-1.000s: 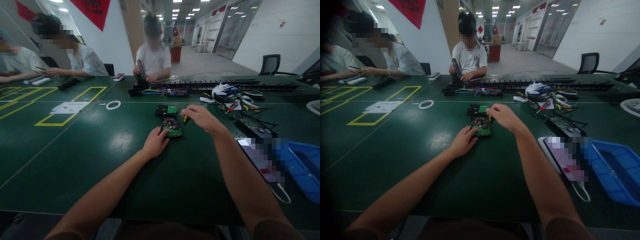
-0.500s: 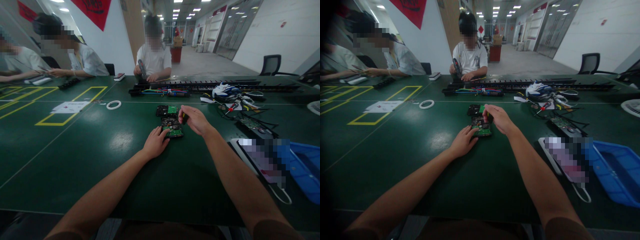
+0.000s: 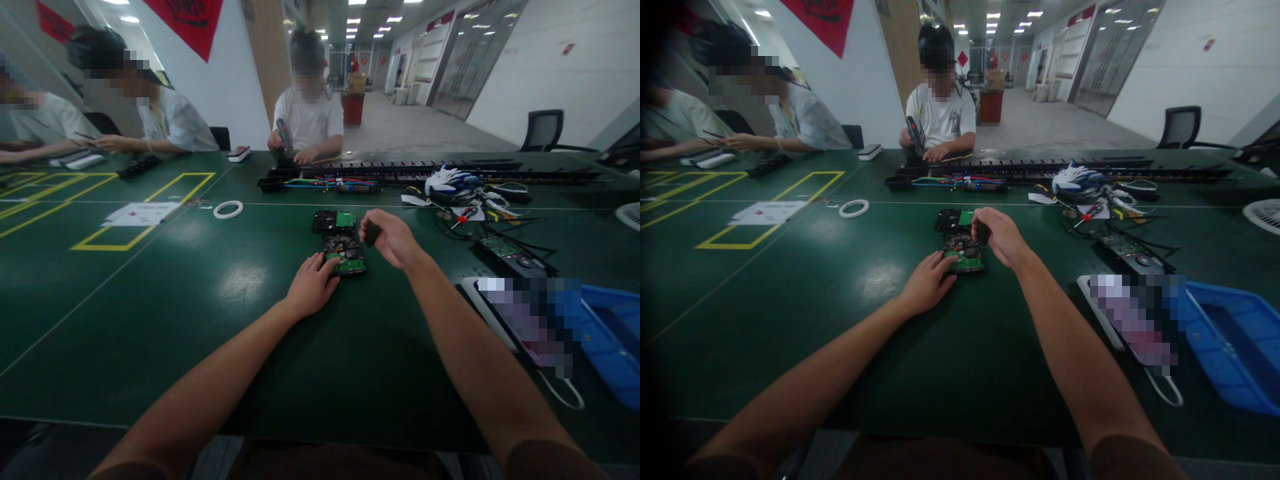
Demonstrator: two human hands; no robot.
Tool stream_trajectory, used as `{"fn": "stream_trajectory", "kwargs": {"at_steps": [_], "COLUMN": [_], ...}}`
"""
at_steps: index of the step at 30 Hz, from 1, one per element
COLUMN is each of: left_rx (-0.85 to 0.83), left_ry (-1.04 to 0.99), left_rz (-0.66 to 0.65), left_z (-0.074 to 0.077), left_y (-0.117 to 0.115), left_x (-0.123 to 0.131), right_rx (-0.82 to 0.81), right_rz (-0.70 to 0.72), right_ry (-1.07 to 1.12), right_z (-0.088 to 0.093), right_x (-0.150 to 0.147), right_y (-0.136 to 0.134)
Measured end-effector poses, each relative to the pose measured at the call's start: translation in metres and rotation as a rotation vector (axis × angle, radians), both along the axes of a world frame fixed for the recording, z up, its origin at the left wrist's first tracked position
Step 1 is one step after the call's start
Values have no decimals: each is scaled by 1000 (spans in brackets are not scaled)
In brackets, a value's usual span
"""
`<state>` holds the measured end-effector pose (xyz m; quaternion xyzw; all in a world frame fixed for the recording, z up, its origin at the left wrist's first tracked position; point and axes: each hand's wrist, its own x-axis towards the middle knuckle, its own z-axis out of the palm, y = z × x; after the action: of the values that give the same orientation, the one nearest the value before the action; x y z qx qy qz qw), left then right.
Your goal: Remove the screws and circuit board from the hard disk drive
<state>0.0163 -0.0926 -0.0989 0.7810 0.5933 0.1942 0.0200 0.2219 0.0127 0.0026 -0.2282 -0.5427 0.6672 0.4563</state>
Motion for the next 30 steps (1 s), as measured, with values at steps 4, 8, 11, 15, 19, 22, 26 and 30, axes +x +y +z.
{"fn": "stream_trajectory", "kwargs": {"at_steps": [4,8,11,15,19,22,26,30], "left_rx": [-8,2,13,20,15,15,13,14], "left_ry": [-5,-13,-9,-19,-12,-1,-6,-9], "left_rz": [6,-2,-3,-4,-3,1,2,-7], "left_z": [0,0,-1,-2,-2,-1,0,0], "left_y": [0,0,0,1,1,1,0,1], "left_x": [0,0,0,0,0,0,1,0], "right_rx": [25,49,43,44,61,79,50,31], "right_rz": [6,16,23,23,-2,-14,17,37], "right_ry": [-40,-58,-52,-56,-45,-28,-14,-30], "right_z": [1,2,2,2,2,2,3,2], "right_x": [2,3,3,2,1,2,3,3], "right_y": [-1,-1,0,1,0,-2,-2,-1]}}
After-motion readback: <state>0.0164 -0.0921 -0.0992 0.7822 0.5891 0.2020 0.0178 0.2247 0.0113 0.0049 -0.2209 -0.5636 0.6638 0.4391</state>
